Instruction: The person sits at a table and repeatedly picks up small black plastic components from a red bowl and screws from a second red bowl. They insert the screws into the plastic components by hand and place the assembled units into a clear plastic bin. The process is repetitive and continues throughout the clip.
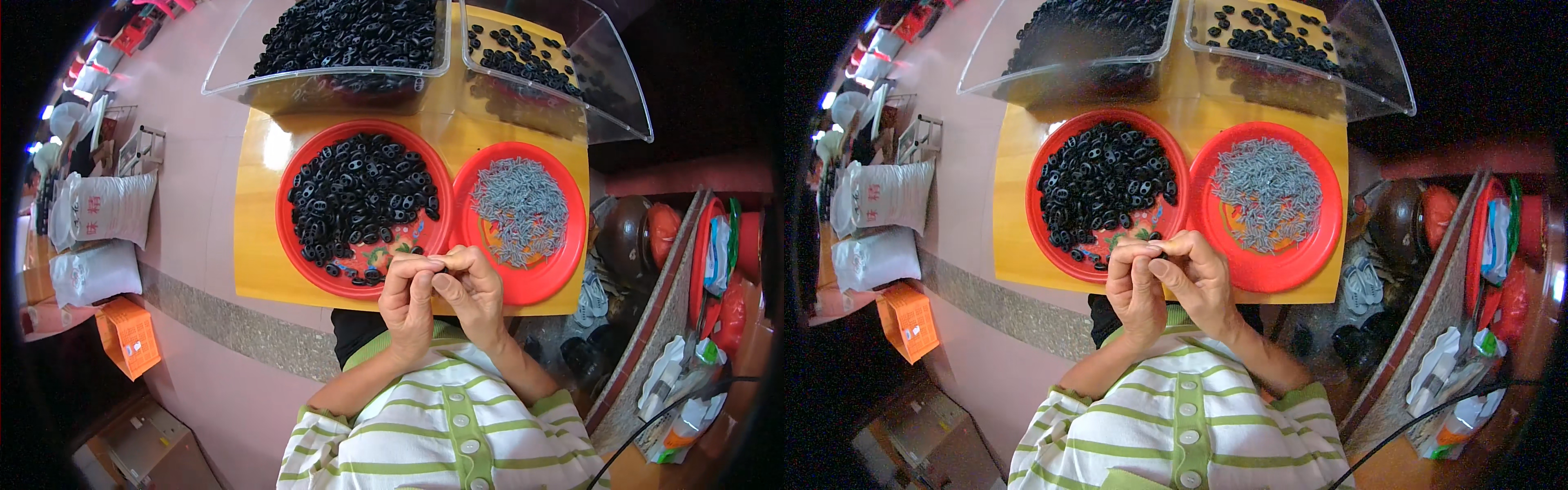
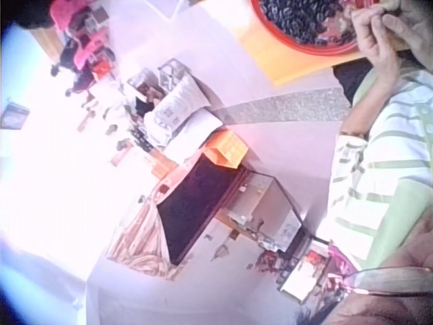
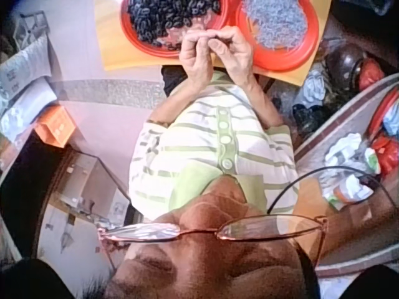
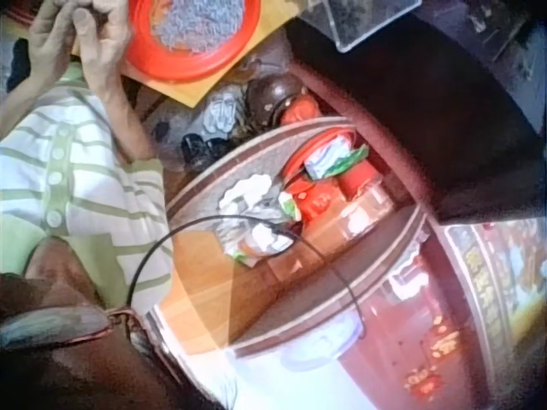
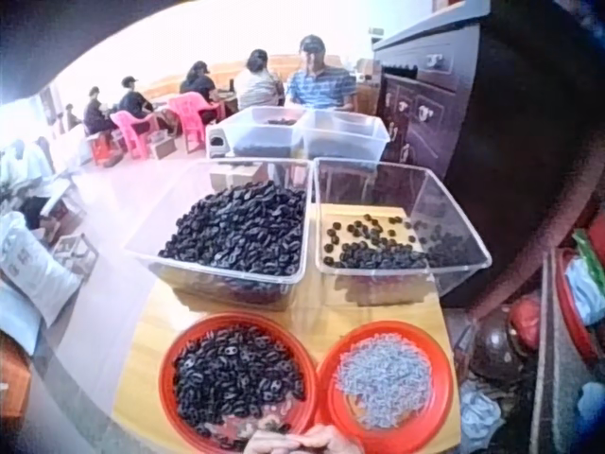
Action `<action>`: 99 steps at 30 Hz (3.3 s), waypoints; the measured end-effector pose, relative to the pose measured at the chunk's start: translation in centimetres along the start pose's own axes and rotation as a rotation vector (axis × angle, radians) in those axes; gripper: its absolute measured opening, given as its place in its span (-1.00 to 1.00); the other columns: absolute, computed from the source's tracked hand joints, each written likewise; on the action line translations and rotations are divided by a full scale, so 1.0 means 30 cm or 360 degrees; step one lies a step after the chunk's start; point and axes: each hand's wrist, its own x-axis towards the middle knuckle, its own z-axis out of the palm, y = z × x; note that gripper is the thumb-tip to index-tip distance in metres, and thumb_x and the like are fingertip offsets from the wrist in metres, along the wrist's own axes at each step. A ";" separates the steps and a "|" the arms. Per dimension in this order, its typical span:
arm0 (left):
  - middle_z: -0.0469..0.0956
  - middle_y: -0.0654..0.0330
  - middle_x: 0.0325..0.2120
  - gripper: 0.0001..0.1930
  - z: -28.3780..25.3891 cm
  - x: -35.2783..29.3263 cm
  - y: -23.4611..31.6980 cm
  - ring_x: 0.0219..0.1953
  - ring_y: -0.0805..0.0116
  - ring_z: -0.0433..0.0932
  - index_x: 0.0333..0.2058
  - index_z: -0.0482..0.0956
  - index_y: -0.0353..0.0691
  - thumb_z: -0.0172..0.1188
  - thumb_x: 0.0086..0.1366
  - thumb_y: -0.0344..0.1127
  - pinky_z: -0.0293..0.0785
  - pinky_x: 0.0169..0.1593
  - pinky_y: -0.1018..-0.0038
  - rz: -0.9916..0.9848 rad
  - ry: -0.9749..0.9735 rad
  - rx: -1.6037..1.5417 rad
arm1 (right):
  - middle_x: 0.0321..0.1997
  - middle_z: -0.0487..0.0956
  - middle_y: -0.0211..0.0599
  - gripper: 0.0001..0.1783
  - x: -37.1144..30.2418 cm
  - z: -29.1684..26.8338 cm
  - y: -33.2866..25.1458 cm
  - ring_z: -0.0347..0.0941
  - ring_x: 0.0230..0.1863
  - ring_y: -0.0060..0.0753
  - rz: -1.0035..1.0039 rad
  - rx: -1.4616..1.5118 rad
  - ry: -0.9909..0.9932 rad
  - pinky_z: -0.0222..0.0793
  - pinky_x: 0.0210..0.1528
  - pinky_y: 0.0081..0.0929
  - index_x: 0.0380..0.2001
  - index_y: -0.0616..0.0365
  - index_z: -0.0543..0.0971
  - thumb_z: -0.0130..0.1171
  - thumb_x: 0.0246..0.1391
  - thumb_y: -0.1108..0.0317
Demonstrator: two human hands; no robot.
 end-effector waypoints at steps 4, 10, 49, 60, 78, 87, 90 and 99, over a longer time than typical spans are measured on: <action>0.42 0.24 -0.33 -0.85 -0.008 0.019 0.016 -0.27 0.53 0.36 -0.22 0.46 -0.31 -0.01 0.35 -0.36 0.30 -0.15 0.61 -0.0147 -0.0009 0.0080 | -0.33 0.46 -0.48 -0.84 0.018 0.003 -0.010 0.32 -0.35 -0.75 0.0122 0.0078 0.0005 0.26 -0.30 -0.73 -0.23 0.21 0.45 0.14 0.12 0.45; 0.47 0.26 -0.42 -0.83 -0.137 0.127 0.082 -0.40 0.54 0.42 -0.19 0.53 -0.36 0.06 0.30 -0.43 0.39 -0.30 0.61 -0.0165 0.0069 0.0748 | -0.34 0.52 -0.47 -0.75 0.201 -0.093 -0.132 0.30 -0.49 -0.77 0.0000 -0.0372 0.0240 0.26 -0.46 -0.79 -0.14 0.19 0.49 0.18 0.08 0.42; 0.58 0.17 -0.39 -0.86 -0.182 0.154 0.093 -0.42 0.52 0.54 -0.25 0.59 -0.32 0.15 0.20 -0.54 0.49 -0.38 0.60 0.0131 -0.0163 0.1363 | -0.40 0.44 -0.33 -0.88 0.131 -0.237 -0.037 0.44 -0.30 -0.27 -0.0552 -0.2150 0.0206 0.40 -0.32 -0.34 -0.40 0.13 0.55 0.22 -0.09 0.44; 0.60 0.03 -0.38 -0.87 -0.191 0.123 0.094 -0.39 0.36 0.61 -0.21 0.48 -0.38 0.07 0.27 -0.50 0.53 -0.31 0.54 -0.0691 -0.0036 0.0105 | -0.41 0.43 -0.32 -0.88 0.116 -0.221 -0.041 0.43 -0.30 -0.28 -0.0414 -0.2243 0.0067 0.38 -0.31 -0.35 -0.42 0.14 0.50 0.21 -0.08 0.43; 0.60 0.00 -0.41 -0.84 -0.171 0.130 0.082 -0.41 0.34 0.62 -0.25 0.50 -0.34 0.04 0.32 -0.35 0.54 -0.34 0.55 -0.1039 -0.0084 -0.0456 | -0.52 0.54 -0.27 -0.93 0.110 -0.241 -0.080 0.47 -0.50 -0.54 0.0114 -0.1268 0.0228 0.37 -0.52 -0.56 -0.40 0.26 0.51 0.16 0.03 0.49; 0.60 0.02 -0.37 -0.84 -0.141 0.129 0.085 -0.36 0.36 0.61 -0.18 0.48 -0.35 0.07 0.27 -0.48 0.56 -0.24 0.53 -0.1031 -0.0046 -0.0396 | -0.40 0.54 -0.38 -0.92 0.086 -0.259 -0.047 0.47 -0.39 -0.63 0.0273 -0.0493 0.0226 0.45 -0.38 -0.67 -0.33 0.28 0.50 0.08 0.13 0.48; 0.59 0.02 -0.35 -0.82 -0.133 0.128 0.073 -0.34 0.37 0.61 -0.17 0.46 -0.35 0.10 0.23 -0.52 0.56 -0.23 0.54 -0.0993 -0.0052 -0.0350 | -0.37 0.54 -0.38 -0.90 0.071 -0.257 -0.043 0.47 -0.37 -0.63 0.0280 -0.0484 0.0240 0.45 -0.34 -0.66 -0.30 0.29 0.51 0.07 0.13 0.49; 0.57 -0.01 -0.30 -0.87 -0.122 0.121 0.084 -0.30 0.34 0.61 -0.23 0.44 -0.33 0.09 0.23 -0.52 0.56 -0.20 0.53 -0.1005 -0.0046 -0.0333 | -0.37 0.53 -0.41 -0.89 0.046 -0.189 -0.050 0.46 -0.38 -0.68 0.0105 -0.0548 0.0187 0.44 -0.30 -0.71 -0.28 0.26 0.51 0.13 0.09 0.52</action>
